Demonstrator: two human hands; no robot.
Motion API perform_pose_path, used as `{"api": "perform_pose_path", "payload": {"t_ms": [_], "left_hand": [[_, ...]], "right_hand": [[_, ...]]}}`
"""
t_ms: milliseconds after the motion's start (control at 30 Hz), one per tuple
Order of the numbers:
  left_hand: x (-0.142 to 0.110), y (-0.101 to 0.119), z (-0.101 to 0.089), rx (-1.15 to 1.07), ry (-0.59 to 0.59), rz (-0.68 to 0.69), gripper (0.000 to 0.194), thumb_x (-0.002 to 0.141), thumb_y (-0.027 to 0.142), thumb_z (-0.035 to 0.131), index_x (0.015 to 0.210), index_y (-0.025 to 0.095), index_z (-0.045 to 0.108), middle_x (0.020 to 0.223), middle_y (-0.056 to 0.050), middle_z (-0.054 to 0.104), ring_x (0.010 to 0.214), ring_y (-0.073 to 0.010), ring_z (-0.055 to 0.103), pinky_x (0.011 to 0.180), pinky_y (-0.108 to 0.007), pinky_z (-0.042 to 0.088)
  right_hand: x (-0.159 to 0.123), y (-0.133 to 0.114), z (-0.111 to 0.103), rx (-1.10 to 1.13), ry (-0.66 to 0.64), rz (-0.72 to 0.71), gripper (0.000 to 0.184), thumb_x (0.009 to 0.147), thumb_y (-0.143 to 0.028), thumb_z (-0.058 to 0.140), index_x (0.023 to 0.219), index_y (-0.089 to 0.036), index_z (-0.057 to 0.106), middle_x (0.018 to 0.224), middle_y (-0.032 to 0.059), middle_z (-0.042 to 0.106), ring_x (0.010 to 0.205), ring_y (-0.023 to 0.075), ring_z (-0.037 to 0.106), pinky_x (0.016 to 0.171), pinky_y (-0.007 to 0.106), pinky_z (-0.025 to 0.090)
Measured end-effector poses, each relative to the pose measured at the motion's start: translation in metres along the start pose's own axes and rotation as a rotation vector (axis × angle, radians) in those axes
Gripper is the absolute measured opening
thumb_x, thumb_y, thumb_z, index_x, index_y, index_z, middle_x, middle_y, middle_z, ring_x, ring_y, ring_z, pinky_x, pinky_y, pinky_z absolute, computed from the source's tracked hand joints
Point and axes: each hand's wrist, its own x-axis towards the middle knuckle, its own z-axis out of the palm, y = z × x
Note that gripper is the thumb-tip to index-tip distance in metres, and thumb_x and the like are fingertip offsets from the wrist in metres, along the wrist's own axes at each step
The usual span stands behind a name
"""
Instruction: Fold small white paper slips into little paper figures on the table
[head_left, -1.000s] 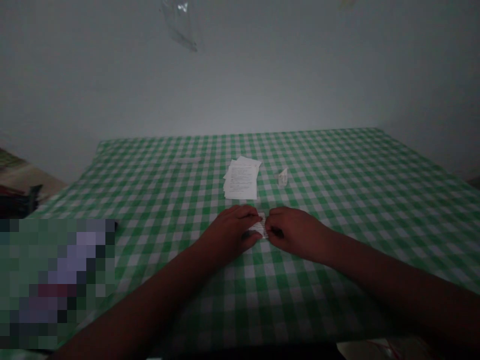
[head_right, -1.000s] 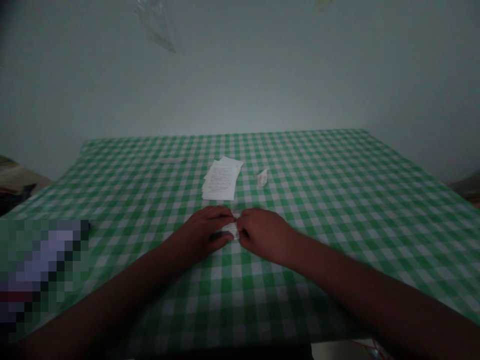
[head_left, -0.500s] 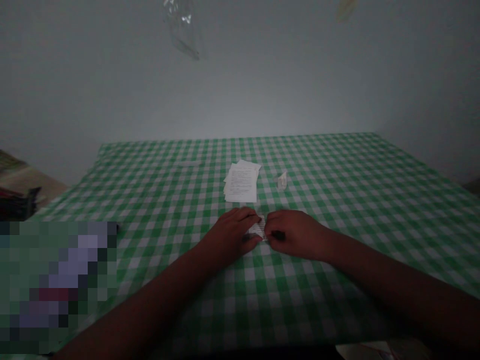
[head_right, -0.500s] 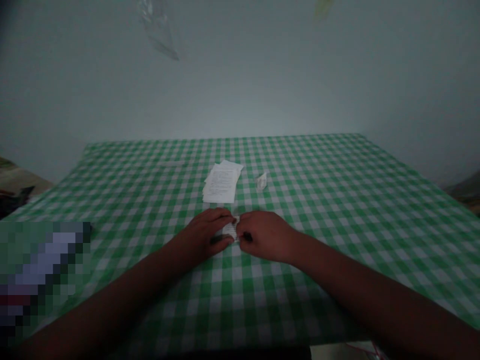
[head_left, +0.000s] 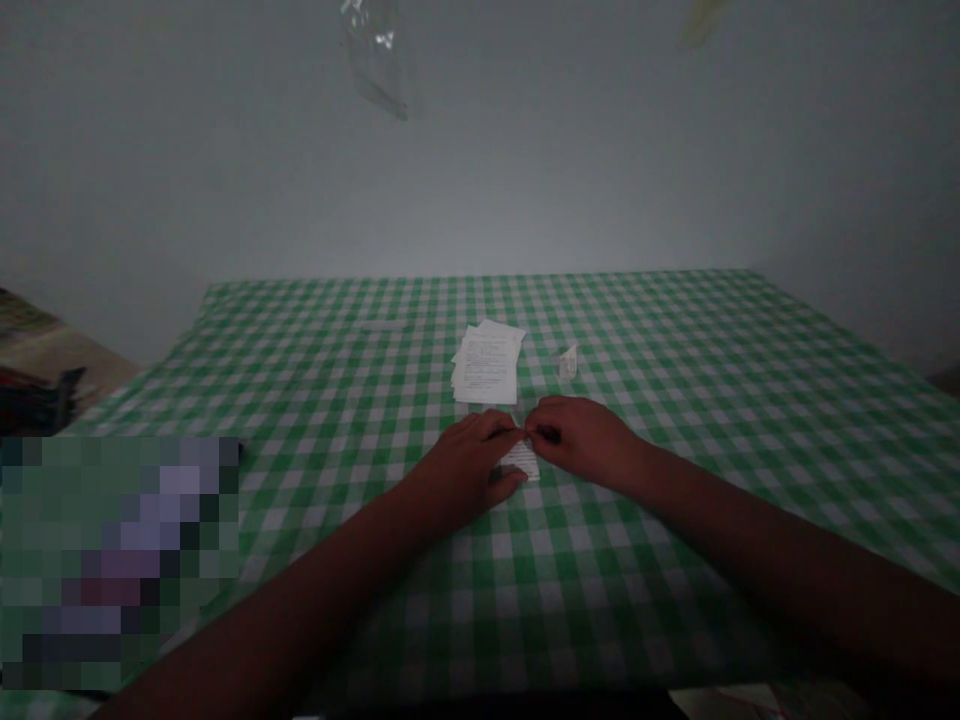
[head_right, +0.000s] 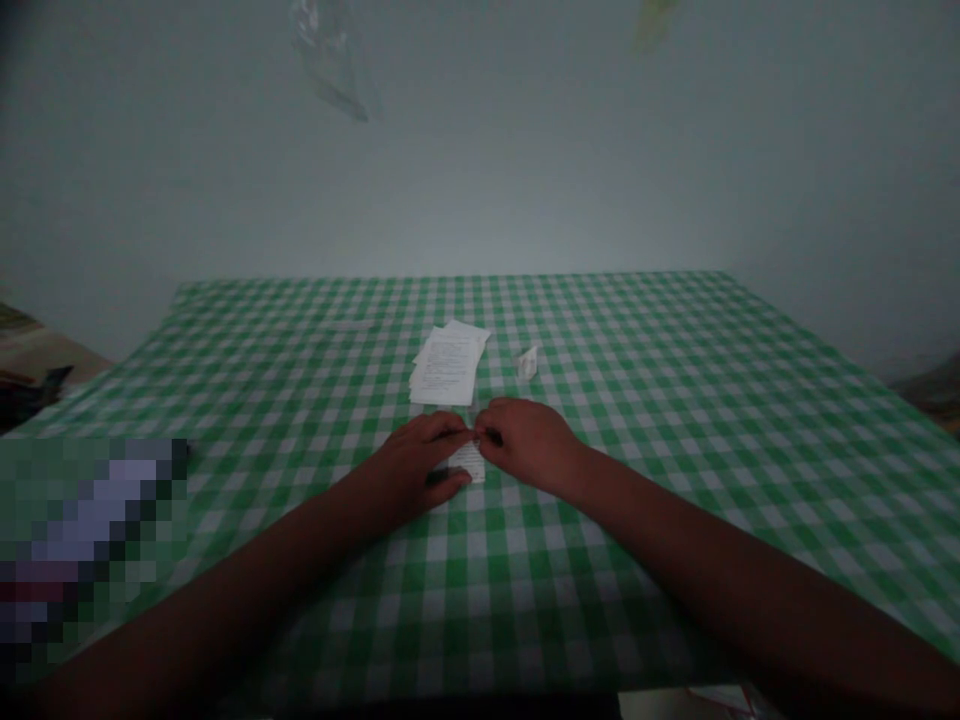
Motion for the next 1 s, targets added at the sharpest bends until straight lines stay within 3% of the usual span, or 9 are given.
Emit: {"api": "perform_pose_path", "payload": {"t_ms": [233,600,700,833,1000], "left_hand": [[0.002,-0.002,0.0,-0.003,-0.013,0.004,0.037,0.086,0.028,0.065,0.121,0.017,0.059,0.122,-0.009,0.056,0.109,-0.0236,0.054,0.099,-0.041,0.045],[0.0,-0.004,0.001,-0.03,0.0,-0.001,0.045,0.086,0.029,0.066,0.128,0.019,0.055,0.125,-0.009,0.056,0.112,-0.0242,0.053,0.099,-0.042,0.045],[0.0,-0.003,0.0,-0.017,0.0,0.002,0.045,0.085,0.029,0.066,0.128,0.018,0.055,0.124,-0.009,0.056,0.112,-0.0247,0.053,0.099,-0.043,0.045],[-0.002,-0.001,-0.002,-0.074,-0.018,0.056,0.041,0.084,0.026,0.067,0.124,0.019,0.057,0.123,-0.009,0.058,0.113,-0.0243,0.054,0.1,-0.042,0.046],[-0.004,0.0,-0.002,-0.157,-0.031,0.092,0.033,0.082,0.021,0.069,0.114,0.021,0.062,0.119,-0.006,0.062,0.111,-0.0214,0.056,0.099,-0.039,0.046]], "right_hand": [[-0.008,-0.005,-0.003,0.015,-0.083,-0.11,0.01,0.083,-0.016,0.058,0.077,-0.018,0.066,0.079,0.0018,0.063,0.077,0.0154,0.057,0.068,0.026,0.038],[-0.024,-0.011,-0.014,0.159,-0.224,-0.221,0.01,0.078,-0.013,0.059,0.073,-0.02,0.065,0.074,-0.0016,0.064,0.07,0.0133,0.056,0.067,0.026,0.039],[-0.023,-0.007,-0.015,0.221,-0.171,-0.172,0.009,0.079,-0.013,0.058,0.077,-0.02,0.064,0.075,-0.002,0.062,0.068,0.0121,0.055,0.065,0.025,0.04],[-0.024,-0.006,-0.011,0.137,0.029,-0.054,0.013,0.079,-0.018,0.062,0.092,-0.019,0.061,0.09,0.0029,0.06,0.08,0.0161,0.056,0.07,0.028,0.043],[-0.027,-0.013,-0.003,0.051,0.065,-0.045,0.024,0.075,-0.021,0.065,0.097,-0.019,0.055,0.099,0.0058,0.055,0.09,0.0202,0.055,0.075,0.032,0.046]]}}
